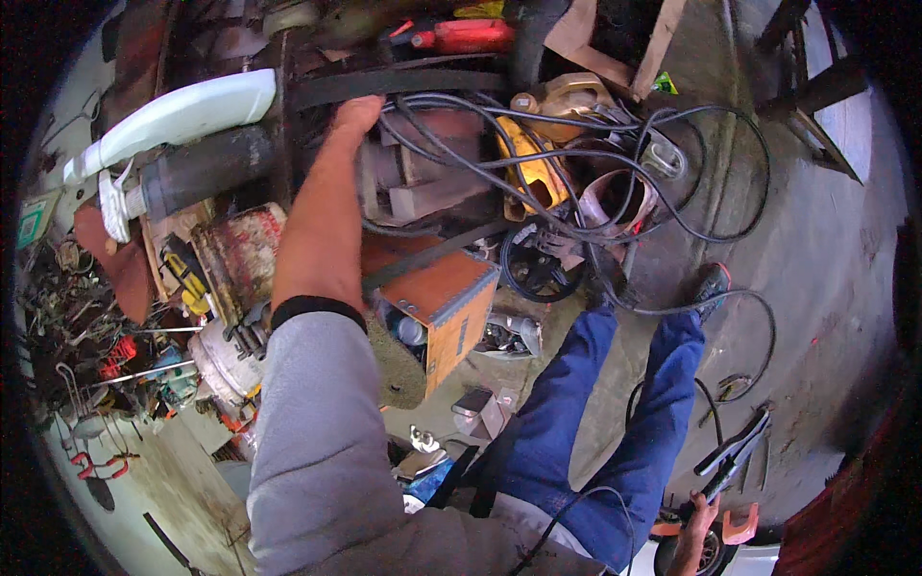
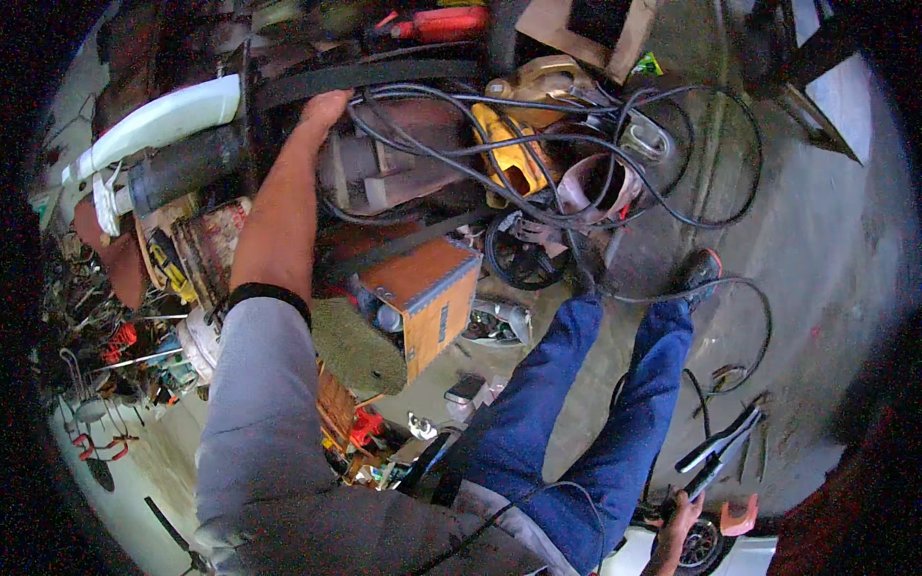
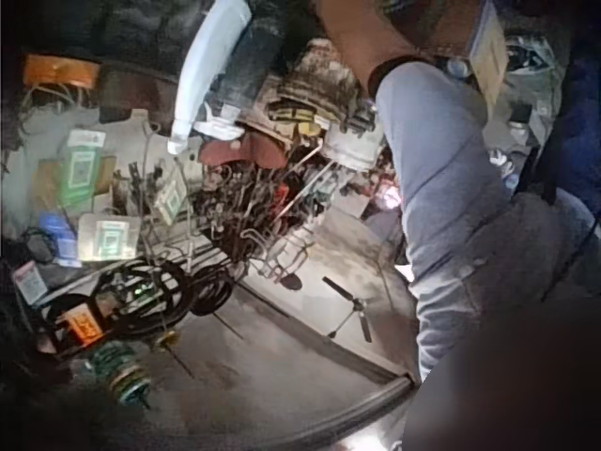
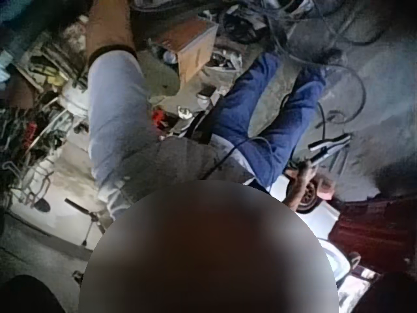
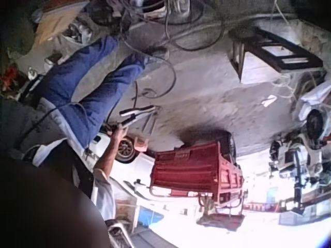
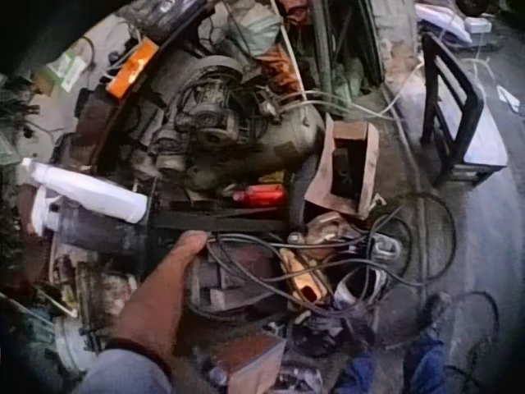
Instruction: The person works on a red metal frame, using a small tool to scrape or pry along its edge. They then pick up a long metal rod and a hammer, briefly handling them before returning to the frame. Finally, they gather and coil a black cable on the floor.
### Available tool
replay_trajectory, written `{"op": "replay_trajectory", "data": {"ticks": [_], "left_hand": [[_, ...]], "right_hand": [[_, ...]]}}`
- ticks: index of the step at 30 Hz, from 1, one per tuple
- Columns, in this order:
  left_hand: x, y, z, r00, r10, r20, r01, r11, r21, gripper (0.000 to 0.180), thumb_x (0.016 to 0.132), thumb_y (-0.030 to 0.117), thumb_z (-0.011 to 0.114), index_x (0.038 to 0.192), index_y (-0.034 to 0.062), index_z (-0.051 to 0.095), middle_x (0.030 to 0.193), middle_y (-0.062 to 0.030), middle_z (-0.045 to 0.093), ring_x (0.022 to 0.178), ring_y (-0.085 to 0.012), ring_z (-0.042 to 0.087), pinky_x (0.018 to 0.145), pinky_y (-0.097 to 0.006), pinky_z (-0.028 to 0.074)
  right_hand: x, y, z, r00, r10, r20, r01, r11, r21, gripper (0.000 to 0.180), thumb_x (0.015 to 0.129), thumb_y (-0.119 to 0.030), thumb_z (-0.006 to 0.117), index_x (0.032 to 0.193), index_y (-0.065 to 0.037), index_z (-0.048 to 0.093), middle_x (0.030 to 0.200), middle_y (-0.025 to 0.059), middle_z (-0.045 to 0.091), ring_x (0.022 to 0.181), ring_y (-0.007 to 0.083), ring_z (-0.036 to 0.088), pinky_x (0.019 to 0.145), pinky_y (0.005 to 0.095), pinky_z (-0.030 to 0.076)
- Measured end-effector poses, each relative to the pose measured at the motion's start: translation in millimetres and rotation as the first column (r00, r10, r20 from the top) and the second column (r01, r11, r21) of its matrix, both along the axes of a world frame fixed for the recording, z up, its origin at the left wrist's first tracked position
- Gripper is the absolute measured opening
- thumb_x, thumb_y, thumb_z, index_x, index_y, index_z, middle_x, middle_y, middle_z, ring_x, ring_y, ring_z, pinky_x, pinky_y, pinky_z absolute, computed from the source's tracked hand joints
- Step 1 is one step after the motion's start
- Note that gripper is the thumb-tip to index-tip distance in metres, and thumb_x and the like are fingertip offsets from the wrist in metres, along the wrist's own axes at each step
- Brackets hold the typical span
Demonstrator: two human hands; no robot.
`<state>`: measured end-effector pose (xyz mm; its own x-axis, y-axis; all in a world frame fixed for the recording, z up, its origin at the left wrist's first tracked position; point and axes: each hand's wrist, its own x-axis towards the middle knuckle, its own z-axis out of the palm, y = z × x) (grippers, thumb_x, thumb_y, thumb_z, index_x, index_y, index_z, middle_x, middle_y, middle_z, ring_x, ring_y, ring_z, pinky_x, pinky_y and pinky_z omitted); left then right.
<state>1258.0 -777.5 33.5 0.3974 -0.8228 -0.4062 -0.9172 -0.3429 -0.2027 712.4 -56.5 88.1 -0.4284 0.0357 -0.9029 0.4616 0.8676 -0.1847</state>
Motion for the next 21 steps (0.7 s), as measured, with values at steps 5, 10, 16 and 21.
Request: {"op": "replay_trajectory", "data": {"ticks": [5,10,16,21], "left_hand": [[-1,-4,-23,0.957,-0.005,-0.291,-0.039,0.989,-0.145,0.05,0.076,0.039,0.066,0.114,0.0073,0.061,0.123,-0.008,0.055,0.114,-0.0226,0.047,0.096,-0.033,0.034],[95,-4,-28,0.997,0.073,0.027,-0.061,0.953,-0.298,0.053,0.074,0.047,0.056,0.113,0.011,0.061,0.12,-0.0127,0.057,0.11,-0.0316,0.054,0.091,-0.039,0.043],[-19,25,11,0.967,0.078,0.241,0.006,0.944,-0.33,0.031,0.071,0.026,0.059,0.091,0.0046,0.068,0.101,-0.0193,0.064,0.095,-0.0378,0.06,0.083,-0.045,0.048],[-25,46,22,0.984,0.073,0.165,0.014,0.881,-0.474,0.028,0.073,0.018,0.058,0.095,0.0005,0.061,0.1,-0.0244,0.06,0.096,-0.0409,0.058,0.082,-0.047,0.047]], "right_hand": [[17,0,1,0.997,-0.057,-0.057,0.059,0.998,0.034,0.023,0.07,-0.008,0.061,0.088,-0.011,0.048,0.063,-0.0047,0.042,0.051,0.0083,0.04,0.047,0.0233,0.032],[-1,-11,-11,1.0,-0.02,-0.016,0.02,0.999,-0.033,0.023,0.071,-0.007,0.06,0.091,-0.01,0.049,0.063,-0.0037,0.043,0.052,0.0089,0.042,0.047,0.0235,0.033],[-10,29,-4,0.993,0.033,-0.114,-0.036,0.999,-0.021,0.028,0.07,-0.009,0.063,0.096,-0.01,0.05,0.064,-0.0039,0.043,0.052,0.0082,0.042,0.048,0.0242,0.034],[-17,40,-14,0.99,0.038,-0.138,-0.041,0.999,-0.019,0.025,0.07,-0.008,0.063,0.089,-0.01,0.048,0.063,-0.004,0.043,0.053,0.0085,0.042,0.048,0.0242,0.034]]}}
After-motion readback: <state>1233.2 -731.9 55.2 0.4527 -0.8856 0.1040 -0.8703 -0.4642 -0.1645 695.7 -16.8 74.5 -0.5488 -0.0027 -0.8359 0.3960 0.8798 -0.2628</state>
